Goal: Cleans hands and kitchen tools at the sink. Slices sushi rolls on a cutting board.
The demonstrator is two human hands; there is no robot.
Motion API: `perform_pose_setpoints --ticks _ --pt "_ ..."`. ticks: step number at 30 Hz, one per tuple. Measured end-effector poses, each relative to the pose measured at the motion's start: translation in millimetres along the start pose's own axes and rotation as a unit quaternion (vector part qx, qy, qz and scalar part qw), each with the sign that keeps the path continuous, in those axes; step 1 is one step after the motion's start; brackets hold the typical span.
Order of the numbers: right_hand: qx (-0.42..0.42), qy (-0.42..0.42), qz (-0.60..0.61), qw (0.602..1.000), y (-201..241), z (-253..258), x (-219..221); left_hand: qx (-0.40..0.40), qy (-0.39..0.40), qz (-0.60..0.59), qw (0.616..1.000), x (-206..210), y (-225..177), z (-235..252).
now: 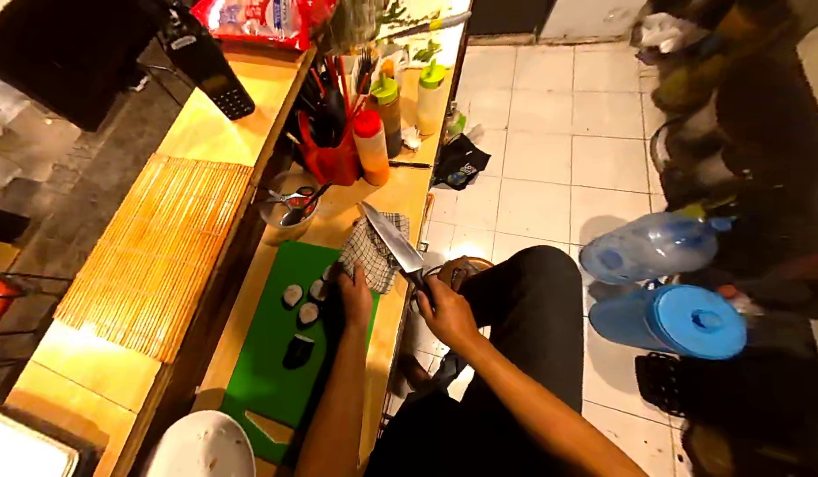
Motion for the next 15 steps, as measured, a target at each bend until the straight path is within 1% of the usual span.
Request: perform_pose_setpoints --ticks 2,4,6,8,10,11,12,13,15 --pt "0.007 0.0 0.004 1.0 0.5 8.4 6.4 0.035 0.001 0.059 0.998 3.7 -9.2 -1.3" --pt "0.002 -0.05 0.025 0.998 -1.8 5.7 1.2 0.074 0.028 0.168 0.983 15.2 -26.1 -2.6" --pt "0.007 -0.107 0.053 0.993 -9.7 -6.4 -12.0 0.095 0.072 0.302 0.946 41.0 -44.6 -1.3" --pt "0.01 -0.153 0.07 0.986 -19.3 -21.6 -26.5 0.097 0.096 0.422 0.896 72.3 -51.4 6.1" --pt "0.001 -0.188 0.07 0.98 -25.3 -35.1 -39.6 0.104 0.1 0.49 0.86 97.1 -47.8 16.7" --pt "-0.005 -0.201 0.069 0.977 -27.6 -40.5 -44.6 0.107 0.1 0.497 0.855 103.4 -46.0 22.2" --pt "-0.006 -0.209 0.065 0.976 -30.3 -45.5 -48.3 0.103 0.102 0.483 0.864 103.2 -45.1 25.8" --pt "-0.006 -0.215 0.061 0.975 -32.8 -49.8 -50.9 0.093 0.098 0.443 0.886 96.1 -45.9 28.5" --pt "-0.003 -0.218 0.061 0.974 -38.1 -56.4 -53.2 0.05 0.062 0.297 0.951 64.7 -44.0 30.9"
Point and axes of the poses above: each hand's wrist, its own z-axis towards the middle knuckle, its own x-axis out of the palm, y = z × x, the point moved 8 cm from there along z, towards the middle knuckle, and after that the axes turned 1 degree about -y, right-handed, at the moved point
